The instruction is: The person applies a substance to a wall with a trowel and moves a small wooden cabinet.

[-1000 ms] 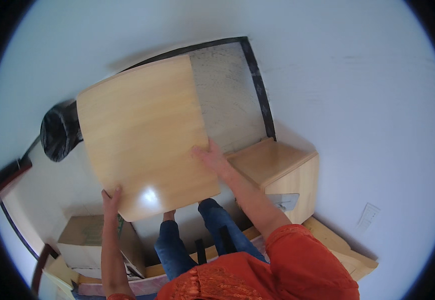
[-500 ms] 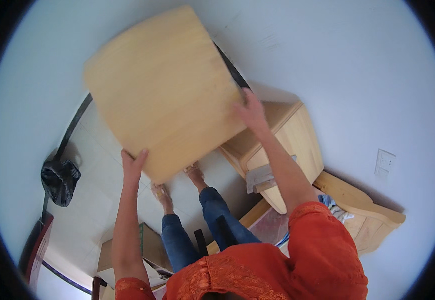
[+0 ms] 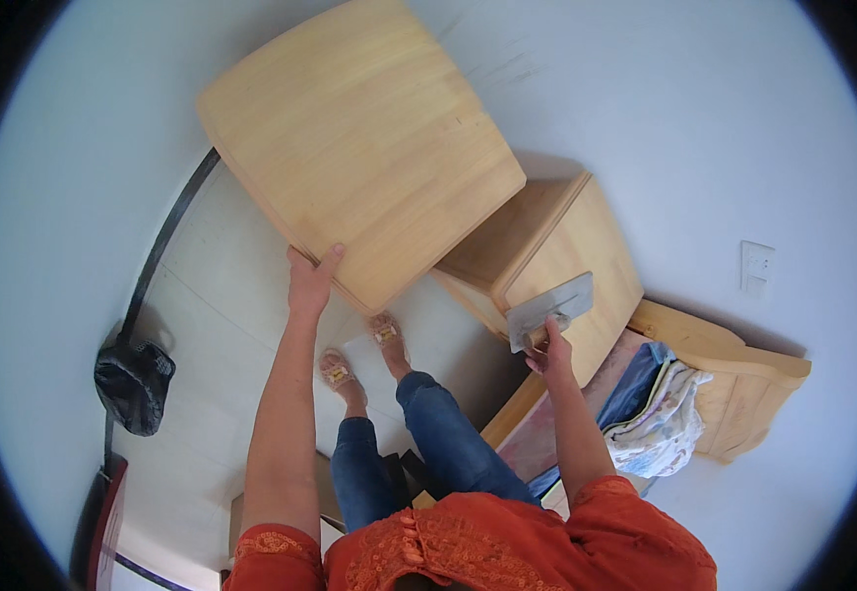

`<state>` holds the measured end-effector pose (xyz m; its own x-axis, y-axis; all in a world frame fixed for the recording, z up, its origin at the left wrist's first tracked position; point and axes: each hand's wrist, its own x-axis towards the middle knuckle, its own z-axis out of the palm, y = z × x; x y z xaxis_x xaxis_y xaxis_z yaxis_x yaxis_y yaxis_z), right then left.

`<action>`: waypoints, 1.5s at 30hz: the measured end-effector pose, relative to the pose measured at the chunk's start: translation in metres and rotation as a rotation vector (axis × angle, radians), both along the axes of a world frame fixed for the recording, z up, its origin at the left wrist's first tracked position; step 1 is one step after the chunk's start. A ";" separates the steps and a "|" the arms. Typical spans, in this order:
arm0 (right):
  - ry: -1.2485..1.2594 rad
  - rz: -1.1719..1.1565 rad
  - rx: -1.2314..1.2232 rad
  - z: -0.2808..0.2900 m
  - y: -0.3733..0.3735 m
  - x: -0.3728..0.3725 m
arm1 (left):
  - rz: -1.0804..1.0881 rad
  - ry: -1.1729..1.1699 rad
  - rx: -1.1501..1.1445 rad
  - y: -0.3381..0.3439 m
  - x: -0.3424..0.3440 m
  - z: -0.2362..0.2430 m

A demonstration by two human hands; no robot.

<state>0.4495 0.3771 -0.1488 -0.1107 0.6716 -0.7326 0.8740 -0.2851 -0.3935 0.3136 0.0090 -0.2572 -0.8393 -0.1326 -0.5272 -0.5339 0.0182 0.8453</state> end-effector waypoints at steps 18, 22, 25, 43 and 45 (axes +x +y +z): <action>0.340 -0.186 0.206 -0.064 -0.016 0.018 | -0.120 -0.202 -0.184 -0.012 0.003 0.018; 0.390 -0.241 0.164 -0.043 -0.023 0.001 | -0.367 -0.402 -0.519 -0.008 -0.013 0.038; 0.341 -0.240 0.122 -0.024 -0.027 -0.010 | -0.820 -0.462 -0.950 0.002 -0.034 0.087; 0.508 0.584 0.383 -0.019 -0.007 -0.052 | -1.309 0.685 -0.981 -0.030 -0.041 0.481; 0.429 0.654 0.340 0.017 -0.012 -0.090 | -1.380 0.862 -0.941 -0.016 -0.070 0.452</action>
<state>0.3594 0.3656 -0.1316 -0.7749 0.5517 -0.3085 0.5774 0.4193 -0.7006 0.2437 -0.0072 0.1946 -0.5551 0.8223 -0.1248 0.7697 0.5648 0.2977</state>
